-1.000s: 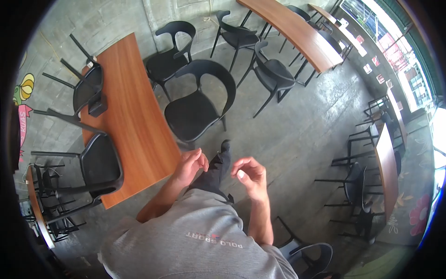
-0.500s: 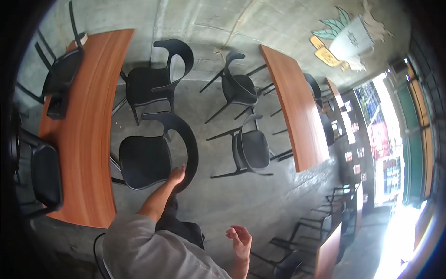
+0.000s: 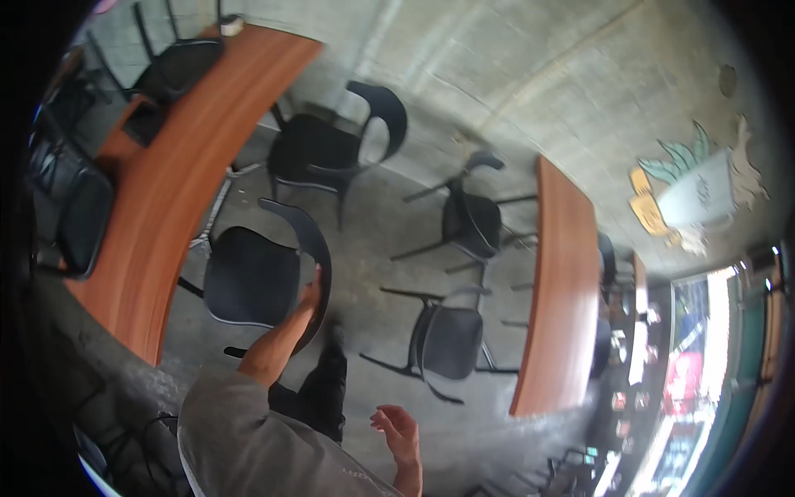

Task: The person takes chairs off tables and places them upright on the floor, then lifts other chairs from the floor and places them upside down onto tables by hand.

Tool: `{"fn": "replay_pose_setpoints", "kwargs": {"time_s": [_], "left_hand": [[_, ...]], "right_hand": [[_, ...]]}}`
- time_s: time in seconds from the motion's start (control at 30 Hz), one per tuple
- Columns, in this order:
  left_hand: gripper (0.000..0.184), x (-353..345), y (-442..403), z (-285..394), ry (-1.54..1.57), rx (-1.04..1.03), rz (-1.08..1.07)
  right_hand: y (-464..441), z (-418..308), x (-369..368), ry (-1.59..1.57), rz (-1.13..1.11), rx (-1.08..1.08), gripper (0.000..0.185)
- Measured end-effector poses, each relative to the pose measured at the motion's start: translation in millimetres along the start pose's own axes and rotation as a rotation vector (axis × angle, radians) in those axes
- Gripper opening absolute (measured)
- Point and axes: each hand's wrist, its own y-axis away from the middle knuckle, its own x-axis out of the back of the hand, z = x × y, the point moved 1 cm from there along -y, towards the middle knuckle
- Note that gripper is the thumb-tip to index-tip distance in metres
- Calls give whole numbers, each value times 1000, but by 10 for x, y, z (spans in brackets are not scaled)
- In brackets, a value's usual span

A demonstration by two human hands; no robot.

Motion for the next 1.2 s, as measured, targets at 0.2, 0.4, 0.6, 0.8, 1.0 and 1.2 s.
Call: {"fn": "replay_pose_setpoints", "kwargs": {"time_s": [0.2, 0.4, 0.6, 0.8, 1.0, 1.2], "left_hand": [[72, 973, 334, -899, 815, 50, -683], [50, 1415, 2315, -1177, 1256, -105, -790], [52, 1021, 3670, -1733, 1070, -373, -523], [56, 990, 5120, -1923, 893, -534, -303], [94, 707, 5837, -3323, 1591, -660, 666], [63, 550, 5733, -3259, 1203, -281, 1200]], "right_hand": [[-1598, -45, 372, 214, -464, 36, 23], [-3105, -29, -87, 395, -645, -177, 79], [-2649, -391, -1148, -626, -721, -455, 81], [-1623, -611, -1719, -1237, -1228, -447, 70], [24, -945, -1945, -740, -1895, -158, 72], [960, -807, -2075, -348, -2315, -3, 42]]}}
